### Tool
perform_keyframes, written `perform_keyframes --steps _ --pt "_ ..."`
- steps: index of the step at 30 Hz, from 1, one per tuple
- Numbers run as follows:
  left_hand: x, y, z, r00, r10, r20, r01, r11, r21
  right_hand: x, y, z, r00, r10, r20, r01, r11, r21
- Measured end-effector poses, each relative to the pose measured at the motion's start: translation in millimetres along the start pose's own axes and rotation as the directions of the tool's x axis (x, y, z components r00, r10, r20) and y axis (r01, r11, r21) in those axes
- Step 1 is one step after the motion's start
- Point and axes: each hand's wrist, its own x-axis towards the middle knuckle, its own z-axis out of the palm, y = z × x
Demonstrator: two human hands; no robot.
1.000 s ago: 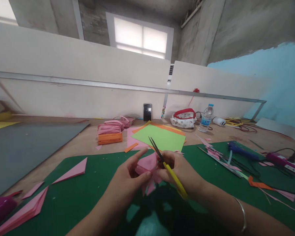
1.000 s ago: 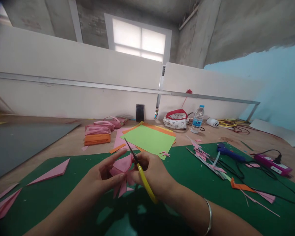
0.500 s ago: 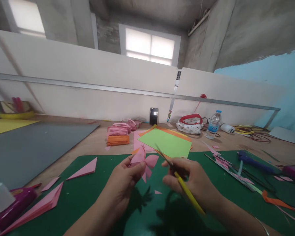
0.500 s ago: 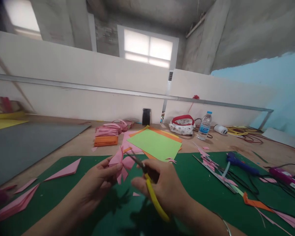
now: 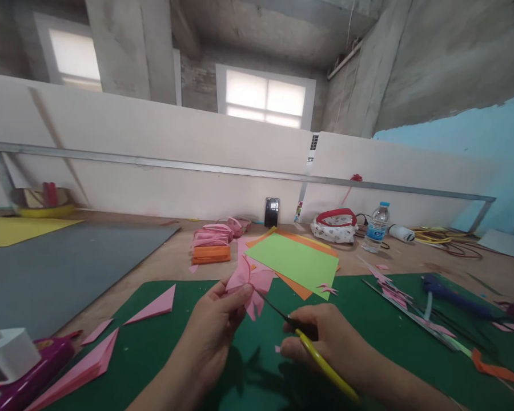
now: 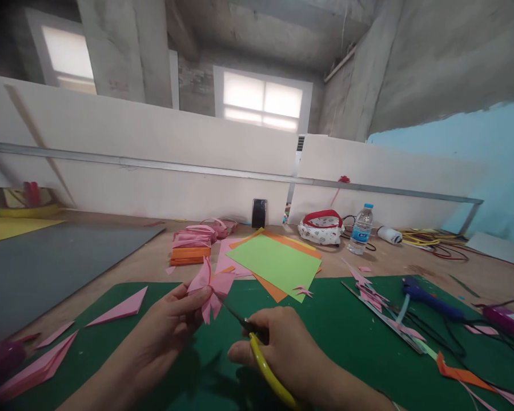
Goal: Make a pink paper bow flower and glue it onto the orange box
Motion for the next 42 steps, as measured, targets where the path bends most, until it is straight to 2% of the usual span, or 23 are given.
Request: perform_keyframes --steps 5,13,18,25,29,36,42 --pt "-6.8 4.1 4.8 1.0 0.027 -0.01 -0.026 0.999 0.028 1.2 0.5 0.0 0.999 -0.007 -0.053 0.003 0.996 -0.088" --pt "-6.0 -2.4 4.9 0.999 0.041 0.007 -0.041 0.997 0.067 3.3 1.7 5.2 0.993 0.014 -0.113 -0.033 0.987 -0.16" --pt "-11.3 -0.4 7.4 0.997 0.077 0.005 -0.077 0.995 0.066 3.4 2.2 7.0 0.988 -0.019 -0.154 -0.016 0.975 -0.222" --pt "-7.2 -4.2 6.9 0.998 0.067 0.015 -0.068 0.997 0.042 4.1 3.2 1.7 0.993 -0.014 -0.115 -0.003 0.99 -0.144" --pt "-2.8 -4.7 6.9 0.996 0.057 0.067 -0.059 0.998 0.024 5.0 3.5 -0.9 0.996 -0.004 -0.084 -0.004 0.995 -0.101" --pt "-10.8 -1.9 11.7 0.996 0.035 0.082 -0.037 0.999 0.015 4.6 4.1 -3.1 0.996 -0.015 -0.083 0.009 0.997 -0.08" --pt "-5.2 -4.6 7.9 0.989 0.112 0.096 -0.115 0.993 0.029 5.2 6.7 -2.8 0.992 -0.039 -0.118 0.024 0.991 -0.13"
